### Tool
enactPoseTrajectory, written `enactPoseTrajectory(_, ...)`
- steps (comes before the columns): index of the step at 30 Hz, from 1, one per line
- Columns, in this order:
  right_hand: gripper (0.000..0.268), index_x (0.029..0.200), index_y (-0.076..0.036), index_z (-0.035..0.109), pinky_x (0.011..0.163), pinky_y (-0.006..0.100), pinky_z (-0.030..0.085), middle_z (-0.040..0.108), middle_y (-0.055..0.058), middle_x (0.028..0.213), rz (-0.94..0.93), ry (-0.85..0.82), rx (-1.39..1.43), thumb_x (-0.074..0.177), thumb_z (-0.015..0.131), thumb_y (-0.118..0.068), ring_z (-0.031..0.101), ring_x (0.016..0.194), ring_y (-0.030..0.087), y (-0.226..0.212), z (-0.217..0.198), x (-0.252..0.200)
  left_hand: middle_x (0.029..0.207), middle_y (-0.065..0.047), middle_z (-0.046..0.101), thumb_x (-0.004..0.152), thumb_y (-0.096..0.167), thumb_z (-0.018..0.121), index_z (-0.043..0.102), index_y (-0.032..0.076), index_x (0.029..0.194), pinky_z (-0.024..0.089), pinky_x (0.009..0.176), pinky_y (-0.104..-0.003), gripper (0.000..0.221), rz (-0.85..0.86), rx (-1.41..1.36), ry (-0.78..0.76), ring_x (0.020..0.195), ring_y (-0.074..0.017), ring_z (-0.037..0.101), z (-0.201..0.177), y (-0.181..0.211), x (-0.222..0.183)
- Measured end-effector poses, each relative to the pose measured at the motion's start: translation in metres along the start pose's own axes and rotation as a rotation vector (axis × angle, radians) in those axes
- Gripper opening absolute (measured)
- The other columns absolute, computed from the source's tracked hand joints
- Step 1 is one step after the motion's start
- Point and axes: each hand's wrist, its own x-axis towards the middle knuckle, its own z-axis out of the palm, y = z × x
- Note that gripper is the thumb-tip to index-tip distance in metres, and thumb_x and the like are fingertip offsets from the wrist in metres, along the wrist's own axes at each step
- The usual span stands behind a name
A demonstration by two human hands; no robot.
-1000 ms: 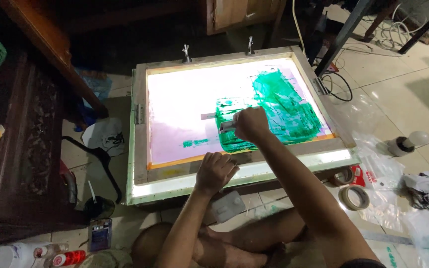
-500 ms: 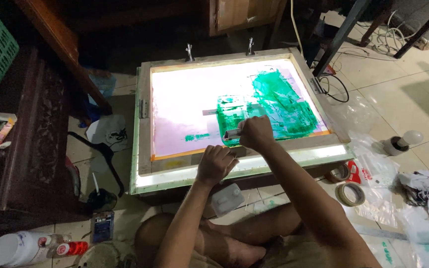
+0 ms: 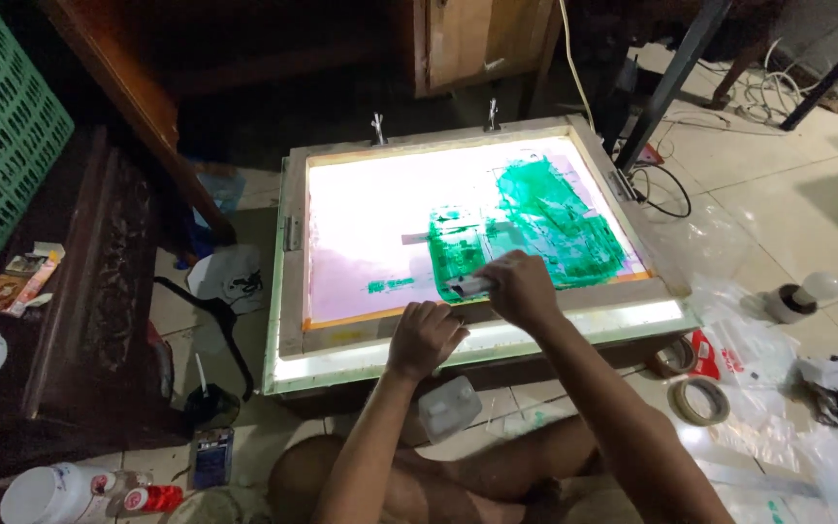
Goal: The person is performing manual screen printing on small plastic bags using green ink and a squeegee.
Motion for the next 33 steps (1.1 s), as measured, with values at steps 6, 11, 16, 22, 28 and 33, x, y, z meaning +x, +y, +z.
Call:
enactPoseTrajectory(6, 0.023, 0.097, -0.021, 0.077, 0.077, 0.049, 0.057, 0.077, 0.003, 0.094, -0.085, 0.144, 0.038, 0.081, 0.066, -0.010, 0.069, 0.101, 0.035, 0.011, 0.039, -0.038, 0.107, -0.007, 0.057, 0.080, 0.029, 0.084, 0.057, 0.017, 0.114, 0.052, 0.075, -0.038, 0.045, 0.047, 0.077, -0.007, 0.100, -0.0256, 0.062, 0.005, 0.002, -0.004)
enactPoseTrajectory(11, 0.039, 0.107, -0.024, 0.072, 0.092, 0.048, 0.052, 0.074, -0.002, 0.110, -0.035, 0.164, -0.041, 0.074, 0.064, -0.006, 0.066, 0.113, 0.029, -0.002, 0.030, -0.054, 0.126, -0.009, 0.055, 0.075, 0.025, 0.084, 0.040, 0.013, 0.146, 0.045, 0.100, -0.045, 0.084, -0.105, 0.046, -0.369, 0.123, -0.0274, 0.053, -0.007, 0.029, 0.032)
enactPoseTrajectory(16, 0.066, 0.124, -0.020, 0.063, 0.096, 0.051, 0.047, 0.064, 0.004, 0.130, -0.008, 0.256, 0.016, 0.061, 0.062, -0.002, 0.061, 0.120, 0.032, -0.002, 0.025, -0.077, 0.110, -0.009, 0.065, 0.078, 0.021, 0.085, 0.053, 0.011, 0.139, 0.048, 0.094, -0.048, 0.070, -0.221, -0.008, -0.509, 0.113, -0.0285, 0.061, -0.005, 0.028, 0.048)
enactPoseTrajectory(22, 0.050, 0.114, -0.026, 0.069, 0.097, 0.047, 0.047, 0.061, 0.003, 0.128, 0.224, 0.423, 0.165, 0.071, 0.066, -0.001, 0.060, 0.120, 0.032, -0.007, 0.016, -0.119, 0.108, -0.009, 0.060, 0.070, 0.013, 0.082, 0.061, 0.019, 0.128, 0.047, 0.081, -0.046, 0.062, -0.082, 0.109, -0.584, 0.103, -0.0302, 0.058, 0.012, 0.028, 0.042)
enactPoseTrajectory(28, 0.042, 0.102, -0.026, 0.074, 0.098, 0.046, 0.048, 0.062, 0.004, 0.125, 0.329, 0.567, 0.179, 0.069, 0.070, -0.002, 0.062, 0.115, 0.031, -0.001, 0.040, -0.145, 0.096, -0.013, 0.058, 0.051, 0.015, 0.083, 0.057, 0.020, 0.135, 0.045, 0.082, -0.051, 0.088, 0.127, 0.146, -0.377, 0.086, -0.0310, 0.057, 0.021, 0.016, 0.040)
enactPoseTrajectory(33, 0.037, 0.104, -0.032, 0.078, 0.090, 0.041, 0.047, 0.069, -0.003, 0.111, 0.230, 0.506, 0.000, 0.074, 0.071, -0.011, 0.065, 0.111, 0.024, -0.006, 0.044, -0.132, 0.091, -0.014, 0.058, 0.054, 0.025, 0.088, 0.049, 0.020, 0.142, 0.047, 0.076, -0.045, 0.096, 0.276, 0.214, -0.399, 0.082, -0.0285, 0.060, 0.013, 0.012, 0.049)
